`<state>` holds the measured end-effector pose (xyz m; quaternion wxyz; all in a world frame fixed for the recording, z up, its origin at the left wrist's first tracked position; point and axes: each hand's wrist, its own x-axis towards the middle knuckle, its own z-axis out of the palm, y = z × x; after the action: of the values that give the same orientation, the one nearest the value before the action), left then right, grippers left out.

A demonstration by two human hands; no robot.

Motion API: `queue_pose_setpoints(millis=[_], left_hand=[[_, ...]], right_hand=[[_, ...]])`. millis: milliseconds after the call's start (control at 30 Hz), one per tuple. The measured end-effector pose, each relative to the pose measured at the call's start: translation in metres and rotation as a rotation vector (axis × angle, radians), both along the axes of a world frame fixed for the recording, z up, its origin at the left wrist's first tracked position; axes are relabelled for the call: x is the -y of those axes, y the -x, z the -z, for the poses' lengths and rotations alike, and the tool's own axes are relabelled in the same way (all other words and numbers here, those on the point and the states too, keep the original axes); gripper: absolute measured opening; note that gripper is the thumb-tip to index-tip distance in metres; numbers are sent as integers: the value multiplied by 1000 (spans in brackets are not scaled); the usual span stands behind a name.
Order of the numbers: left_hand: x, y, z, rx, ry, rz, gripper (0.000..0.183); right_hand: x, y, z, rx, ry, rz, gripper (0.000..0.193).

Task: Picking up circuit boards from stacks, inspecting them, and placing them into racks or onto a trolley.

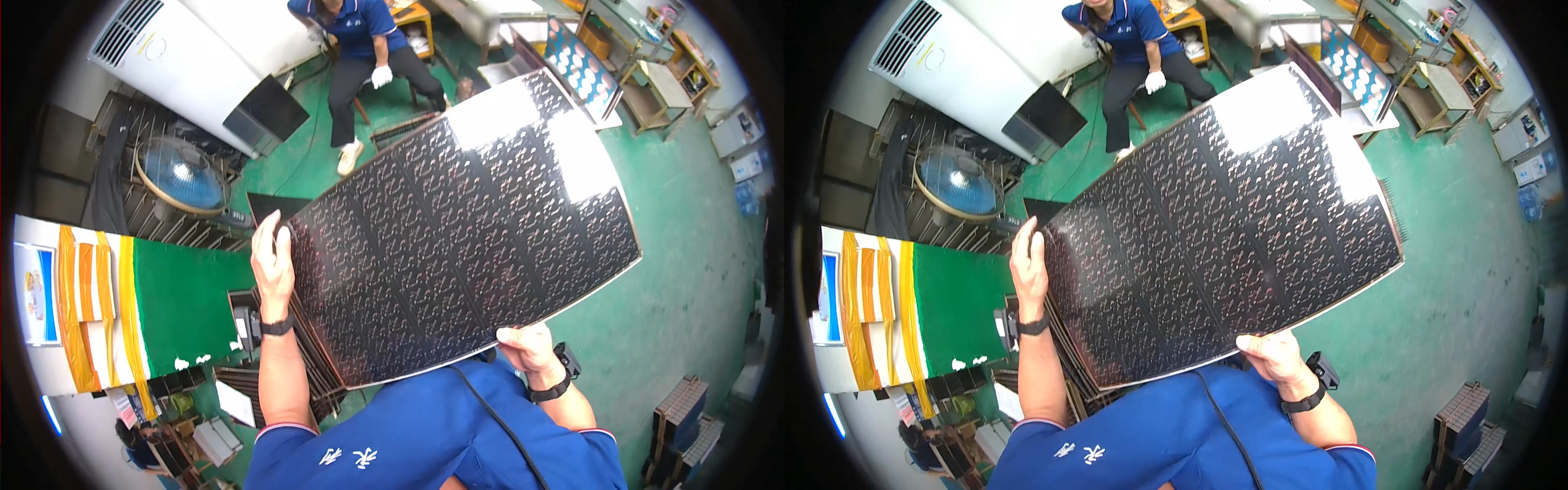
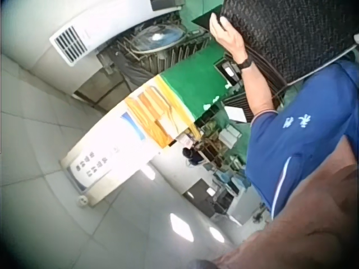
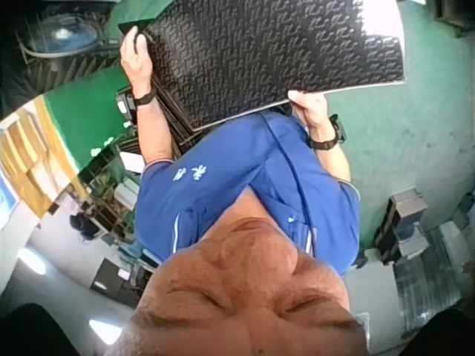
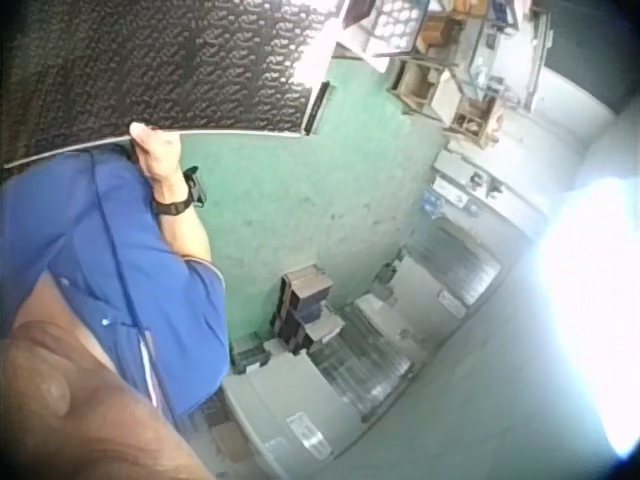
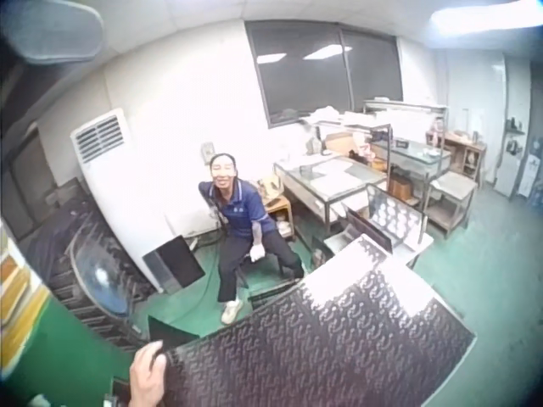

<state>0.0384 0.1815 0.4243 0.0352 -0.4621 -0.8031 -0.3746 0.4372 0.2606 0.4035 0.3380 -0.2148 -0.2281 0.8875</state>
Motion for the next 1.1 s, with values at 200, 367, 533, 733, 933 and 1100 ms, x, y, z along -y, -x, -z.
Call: queue_pose_setpoints(millis=[200,367,533,733,933,1100], left_hand=[[-5,3,-9,146,70,36,25],[-2,6,-6,180,54,45,25],[-4,6,-10,170,73,35,24],[-10,8,-21,49,121,111,27],[-23,5,-33,48,152,286,35],[-1,1,-71,314,267,260,32]], right_hand=[[0,-2,0,34,12,16,50],[1,-3,1,43,16,14,50],[0,-1,0,34,15,6,50],[0,5,-2,58,6,-33,55],[7,-1,16,152,-83,-182,41],[7,-5,20,315,-100,-257,4]])
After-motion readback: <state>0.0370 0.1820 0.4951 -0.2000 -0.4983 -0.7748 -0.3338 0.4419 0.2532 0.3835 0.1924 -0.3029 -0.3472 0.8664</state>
